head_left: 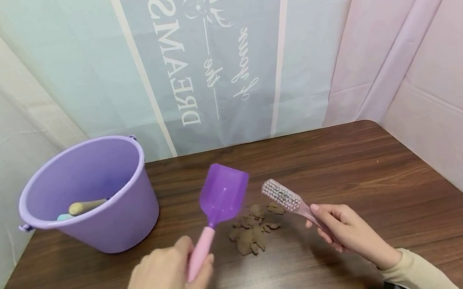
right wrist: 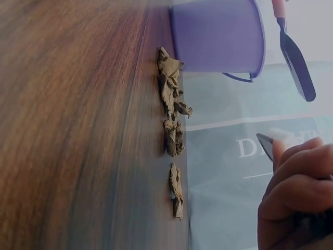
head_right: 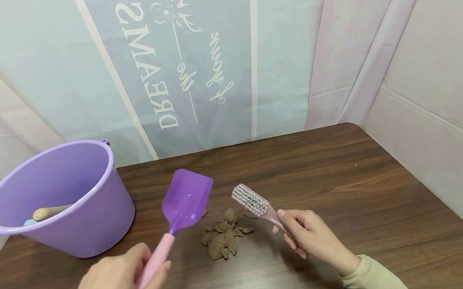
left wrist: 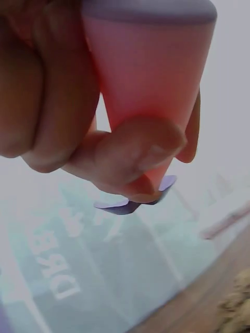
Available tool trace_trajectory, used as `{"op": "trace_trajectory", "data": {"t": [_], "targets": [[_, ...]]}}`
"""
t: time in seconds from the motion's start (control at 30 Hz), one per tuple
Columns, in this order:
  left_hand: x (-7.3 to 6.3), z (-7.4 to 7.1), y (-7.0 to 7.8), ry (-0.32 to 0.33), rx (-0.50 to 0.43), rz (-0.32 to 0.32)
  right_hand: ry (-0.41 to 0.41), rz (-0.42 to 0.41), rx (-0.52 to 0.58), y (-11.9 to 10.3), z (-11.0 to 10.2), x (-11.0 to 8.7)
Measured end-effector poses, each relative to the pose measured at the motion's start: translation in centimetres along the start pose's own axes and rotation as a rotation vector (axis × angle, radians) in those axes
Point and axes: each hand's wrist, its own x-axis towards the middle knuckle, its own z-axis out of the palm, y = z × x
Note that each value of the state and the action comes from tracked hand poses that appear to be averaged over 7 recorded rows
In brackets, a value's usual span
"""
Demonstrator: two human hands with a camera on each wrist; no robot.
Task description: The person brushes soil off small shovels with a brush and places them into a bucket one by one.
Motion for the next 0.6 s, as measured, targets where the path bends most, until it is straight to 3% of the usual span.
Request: {"op": "trace_trajectory", "data": {"t": [0.17,0.3,0.43,0.6], "targets": [[0.7,-2.5,-1.4,0.110,0.013,-0.021,-0.017,-0.003,-0.003,-0.1,-0.2,0.0],[1.1,-4.3,-3.0,0.148,0.047,-0.044,-0.022,0.003,-0.007,-0.1,-0.2,-0.1],[1.6,-6.1,-5.1,0.165,0.095,-0.065,-0.024,0.001,-0.007,0.0,-0.2,-0.1],[3.1,-8.5,-8.6,0.122,0.106,-0.174,-0.027,-0.005,-0.001,0.2,-0.3,0.0]]}}
